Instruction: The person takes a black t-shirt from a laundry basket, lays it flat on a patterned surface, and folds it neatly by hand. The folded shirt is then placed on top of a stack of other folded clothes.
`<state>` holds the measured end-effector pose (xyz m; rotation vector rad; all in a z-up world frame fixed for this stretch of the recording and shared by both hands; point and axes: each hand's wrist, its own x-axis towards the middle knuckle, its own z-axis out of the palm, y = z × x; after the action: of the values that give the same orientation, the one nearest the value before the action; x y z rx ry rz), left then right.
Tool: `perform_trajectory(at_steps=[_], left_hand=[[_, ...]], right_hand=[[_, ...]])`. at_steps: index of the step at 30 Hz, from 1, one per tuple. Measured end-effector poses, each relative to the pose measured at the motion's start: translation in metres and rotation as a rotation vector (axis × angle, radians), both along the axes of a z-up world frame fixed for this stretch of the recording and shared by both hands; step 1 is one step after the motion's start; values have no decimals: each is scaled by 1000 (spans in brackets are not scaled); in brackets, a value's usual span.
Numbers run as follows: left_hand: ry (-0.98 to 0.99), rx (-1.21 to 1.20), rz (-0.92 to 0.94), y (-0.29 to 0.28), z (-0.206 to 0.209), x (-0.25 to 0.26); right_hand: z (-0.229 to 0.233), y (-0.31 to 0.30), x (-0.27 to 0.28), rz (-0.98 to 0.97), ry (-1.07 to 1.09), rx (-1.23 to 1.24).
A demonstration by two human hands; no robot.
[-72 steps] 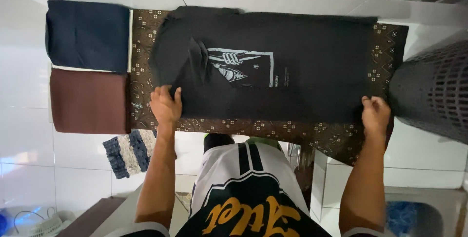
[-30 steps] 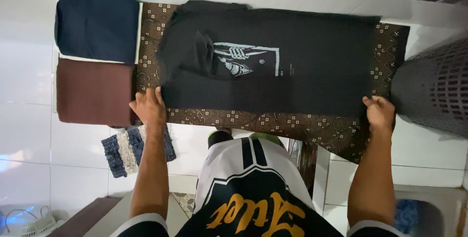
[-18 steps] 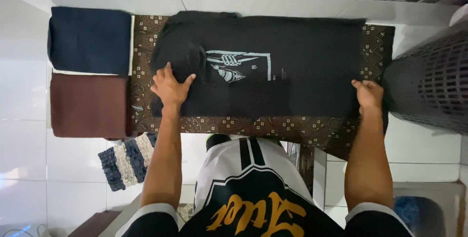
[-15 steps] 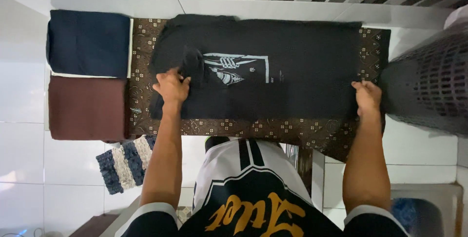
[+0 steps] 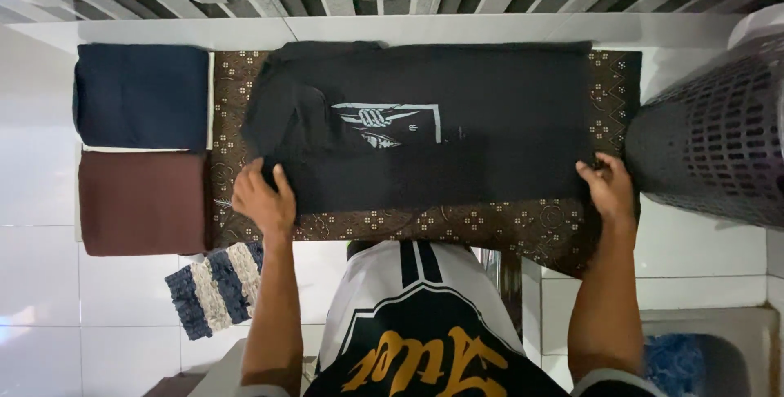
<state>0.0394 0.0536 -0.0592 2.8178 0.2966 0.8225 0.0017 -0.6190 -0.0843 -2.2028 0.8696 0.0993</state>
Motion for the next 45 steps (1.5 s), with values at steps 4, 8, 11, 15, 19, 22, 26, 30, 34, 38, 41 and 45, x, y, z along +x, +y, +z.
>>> perform_trajectory(at_steps=[4,8,11,15,19,22,26,30,34,38,41,45], left_hand=[[112,47,61,25,-21,-30],[234,9,110,42,-32,-35],[196,185,180,54,-39,-30],[162,64,188,42,-30,-28],[-11,60,-94,-23,-4,-19],[146,8,-400,-103,12,-23],[440,-115,-764,-163,7,-35],[447,185,-667,-126,11,-28],[498,105,-161,-43,-5,-34],[635,-70,47,-25,2,-38],[557,-31,45,-59,5,-33],[473,-36,-372,-133,5,-41]], right_hand=[[43,22,-23,37,127,52],[19,0,-33,24,89,131],[24,3,-33,37,27,169],[10,14,-32,91,25,-162],[13,94,-30,295,-325,-800],[-51,182,4,515,-835,-600],[54,282,10,1035,-673,-474],[54,218,1,809,-592,-863],[9,74,-10,517,-338,-960],[0,51,-22,410,-147,-886],[22,121,-5,469,-345,-899],[33,214,1,847,-598,-715]])
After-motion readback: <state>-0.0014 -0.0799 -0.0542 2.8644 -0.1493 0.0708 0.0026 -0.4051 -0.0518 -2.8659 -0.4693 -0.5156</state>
